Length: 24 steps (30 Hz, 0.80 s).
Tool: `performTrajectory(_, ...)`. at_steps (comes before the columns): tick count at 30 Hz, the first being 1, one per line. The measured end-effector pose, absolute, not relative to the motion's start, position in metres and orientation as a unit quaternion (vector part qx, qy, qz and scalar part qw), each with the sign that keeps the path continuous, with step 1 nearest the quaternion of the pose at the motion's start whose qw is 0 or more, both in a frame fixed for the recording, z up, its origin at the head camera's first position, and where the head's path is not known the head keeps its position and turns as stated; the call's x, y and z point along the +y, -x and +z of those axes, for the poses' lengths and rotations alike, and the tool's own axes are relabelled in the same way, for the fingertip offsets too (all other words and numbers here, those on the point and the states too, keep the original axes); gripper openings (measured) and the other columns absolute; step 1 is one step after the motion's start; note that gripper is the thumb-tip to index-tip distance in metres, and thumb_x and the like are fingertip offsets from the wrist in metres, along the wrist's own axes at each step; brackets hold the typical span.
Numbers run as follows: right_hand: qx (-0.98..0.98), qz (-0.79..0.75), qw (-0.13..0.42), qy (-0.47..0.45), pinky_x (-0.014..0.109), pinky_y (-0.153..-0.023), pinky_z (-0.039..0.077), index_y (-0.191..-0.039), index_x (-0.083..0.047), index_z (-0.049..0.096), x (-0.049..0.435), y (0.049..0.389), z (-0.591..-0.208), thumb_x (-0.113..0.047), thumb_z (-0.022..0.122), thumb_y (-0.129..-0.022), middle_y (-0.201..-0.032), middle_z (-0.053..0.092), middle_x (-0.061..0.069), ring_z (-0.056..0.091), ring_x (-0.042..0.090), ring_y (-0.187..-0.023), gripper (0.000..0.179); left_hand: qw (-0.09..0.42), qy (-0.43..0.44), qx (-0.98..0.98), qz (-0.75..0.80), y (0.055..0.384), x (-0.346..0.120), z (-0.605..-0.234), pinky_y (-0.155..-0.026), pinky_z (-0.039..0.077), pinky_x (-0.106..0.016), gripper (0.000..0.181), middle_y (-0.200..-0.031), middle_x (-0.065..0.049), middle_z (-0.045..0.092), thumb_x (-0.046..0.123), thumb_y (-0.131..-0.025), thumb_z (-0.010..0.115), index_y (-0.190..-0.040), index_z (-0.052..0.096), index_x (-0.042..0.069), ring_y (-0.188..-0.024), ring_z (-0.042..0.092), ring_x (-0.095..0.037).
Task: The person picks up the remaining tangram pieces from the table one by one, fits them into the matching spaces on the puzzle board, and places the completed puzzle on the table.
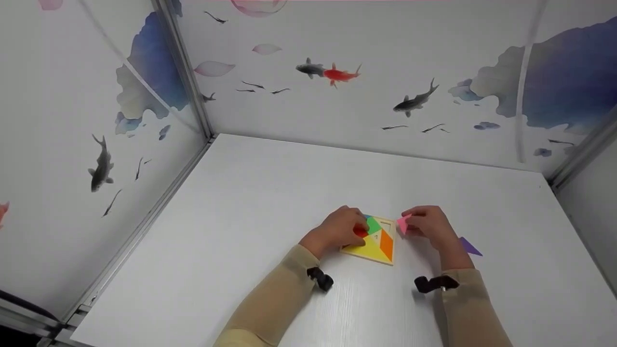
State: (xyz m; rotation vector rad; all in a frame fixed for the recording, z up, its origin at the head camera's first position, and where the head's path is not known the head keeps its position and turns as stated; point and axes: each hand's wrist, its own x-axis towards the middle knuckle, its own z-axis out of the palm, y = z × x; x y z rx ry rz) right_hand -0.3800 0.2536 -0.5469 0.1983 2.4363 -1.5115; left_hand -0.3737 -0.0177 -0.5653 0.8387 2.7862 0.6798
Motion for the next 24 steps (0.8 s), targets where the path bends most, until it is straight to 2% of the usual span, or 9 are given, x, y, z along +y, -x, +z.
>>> performTrajectory(13,0.841,-0.518,0.151,-0.050,0.025,-0.085,0.062,-0.132,0.000,0.070,0.240,0.380,-0.546,-0.013,0.068,-0.101,-0.133,0.065,0.020,0.071,0.021,-0.097,0.033,0.079,-0.273,0.930,0.231,0.374,-0.017,-0.565,-0.105,0.051,-0.029,0.030,-0.134,0.006,0.067,0.031,-0.092,0.081,-0.121,0.081,0.025,-0.119,0.053,-0.015)
performTrajectory(24,0.851,-0.497,0.170,-0.022,0.027,-0.082,0.063,-0.122,-0.001,0.073,0.227,0.379,-0.548,-0.008,0.073,-0.098,-0.128,0.068,0.020,0.070,0.021,-0.090,0.026,0.076,-0.281,0.930,0.225,0.374,-0.018,-0.566,-0.104,0.051,-0.029,0.029,-0.134,0.004,0.067,0.032,-0.092,0.081,-0.120,0.081,0.024,-0.119,0.054,-0.017)
